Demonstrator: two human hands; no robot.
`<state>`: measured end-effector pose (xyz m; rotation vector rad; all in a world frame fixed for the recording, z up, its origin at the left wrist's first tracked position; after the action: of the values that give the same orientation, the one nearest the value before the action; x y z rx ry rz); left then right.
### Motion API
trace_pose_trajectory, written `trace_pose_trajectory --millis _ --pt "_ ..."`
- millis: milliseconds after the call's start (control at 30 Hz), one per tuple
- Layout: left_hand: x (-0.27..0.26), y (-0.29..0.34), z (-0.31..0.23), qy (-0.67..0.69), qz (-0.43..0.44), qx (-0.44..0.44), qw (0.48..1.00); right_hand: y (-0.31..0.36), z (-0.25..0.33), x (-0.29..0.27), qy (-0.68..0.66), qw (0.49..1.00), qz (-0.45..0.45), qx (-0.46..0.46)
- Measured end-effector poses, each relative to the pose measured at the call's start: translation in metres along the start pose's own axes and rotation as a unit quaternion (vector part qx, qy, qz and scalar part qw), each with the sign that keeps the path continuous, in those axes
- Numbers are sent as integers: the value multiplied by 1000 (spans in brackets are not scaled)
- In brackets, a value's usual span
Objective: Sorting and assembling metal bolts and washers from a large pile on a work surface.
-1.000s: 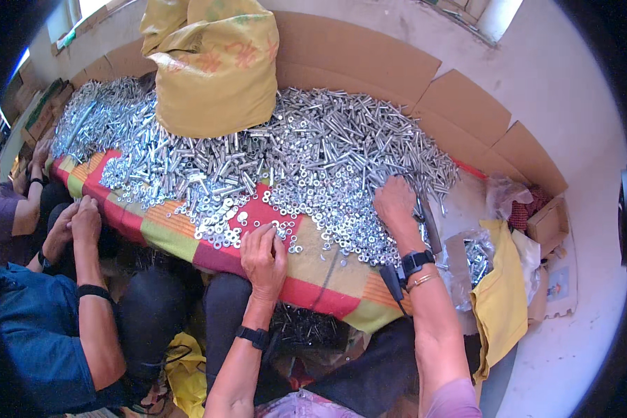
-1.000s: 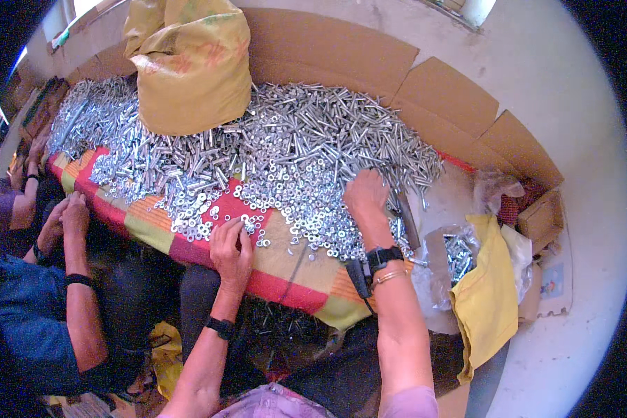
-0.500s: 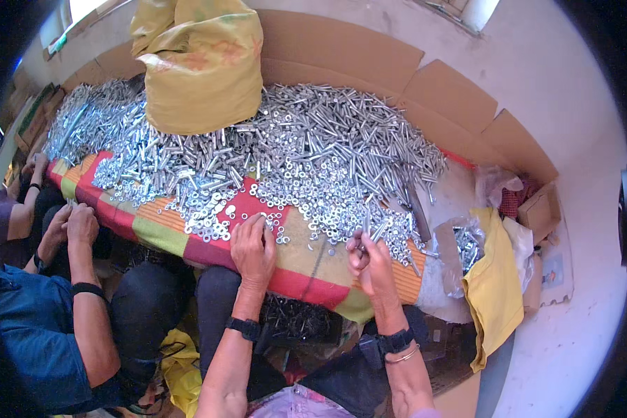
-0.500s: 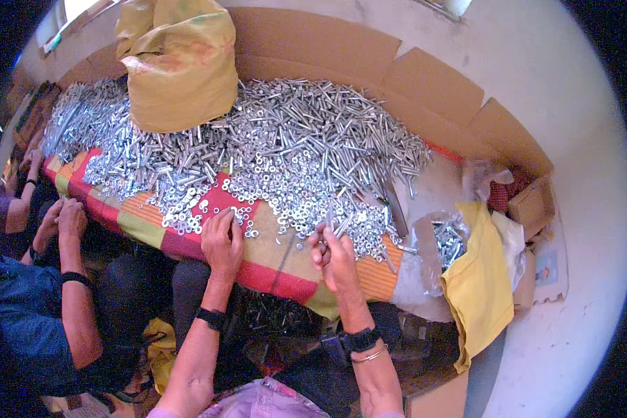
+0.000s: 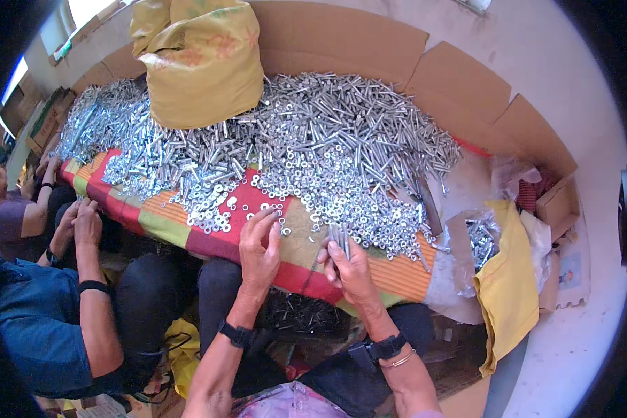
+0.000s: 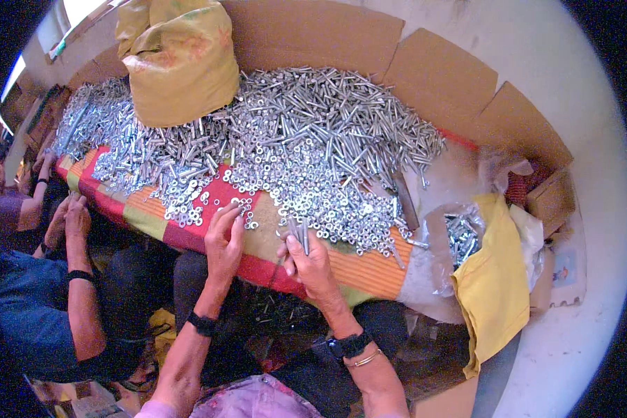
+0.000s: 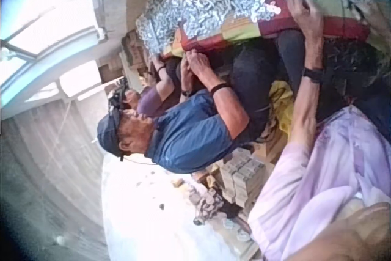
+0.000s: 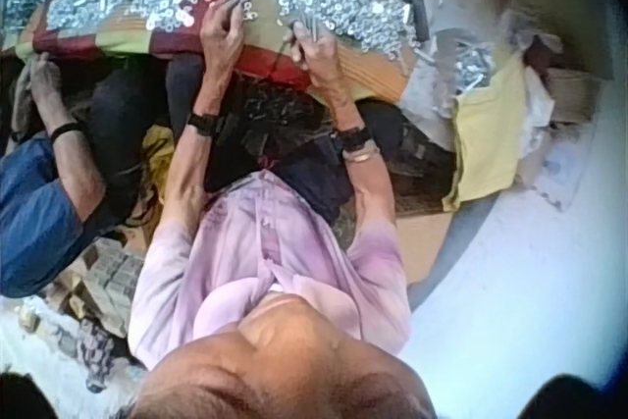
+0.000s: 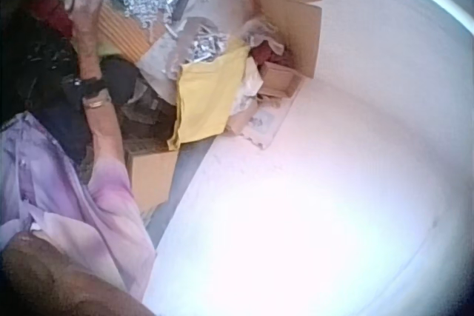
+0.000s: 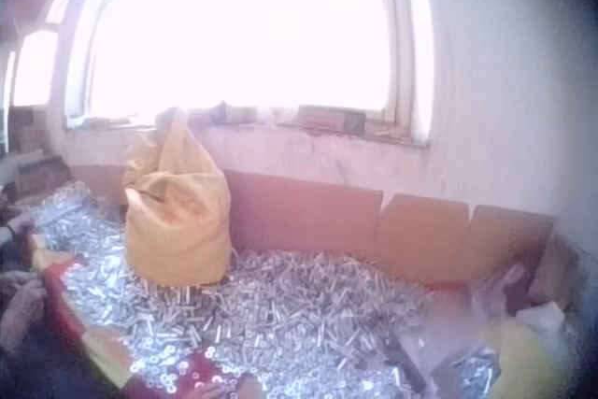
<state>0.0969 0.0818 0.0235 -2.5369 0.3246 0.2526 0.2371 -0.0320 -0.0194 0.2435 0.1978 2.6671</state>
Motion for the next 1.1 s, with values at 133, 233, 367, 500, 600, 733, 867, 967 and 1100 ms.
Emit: trace_pose_trajectory --millis 133,233,367,500,600,733,867,967,1100 --pt "23 9 -19 166 92 -104 976 4 3 12 68 996 57 12" --pt "47 23 -18 343 176 -266 884 10 3 29 94 988 118 15" --pt "53 32 -12 351 216 -309 857 10 -6 34 152 977 149 -2" --pt "48 33 -9 389 190 -310 847 12 -5 37 159 975 154 -1" --pt "34 24 -8 401 104 -280 866 14 -7 35 122 978 166 26" --pt "12 19 1 457 -29 -279 844 16 -16 39 -32 975 204 78" --pt "-3 27 0 439 -127 -265 849 18 -19 45 -140 964 195 117" --pt "-7 34 -23 271 -95 -177 942 18 -19 52 -191 955 194 117" --pt "13 51 -68 78 44 90 992 6 -42 38 -284 938 150 132"
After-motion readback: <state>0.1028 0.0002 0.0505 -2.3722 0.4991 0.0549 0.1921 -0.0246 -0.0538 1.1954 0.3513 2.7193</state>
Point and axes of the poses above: each hand's wrist, its own y-axis away from the middle knuckle, its own x-axis out of the palm, z = x × y, the point moved 9 cm from there along -y, towards the middle knuckle, and after that the axes turned 13 degrees about y, right-handed, at the moved point
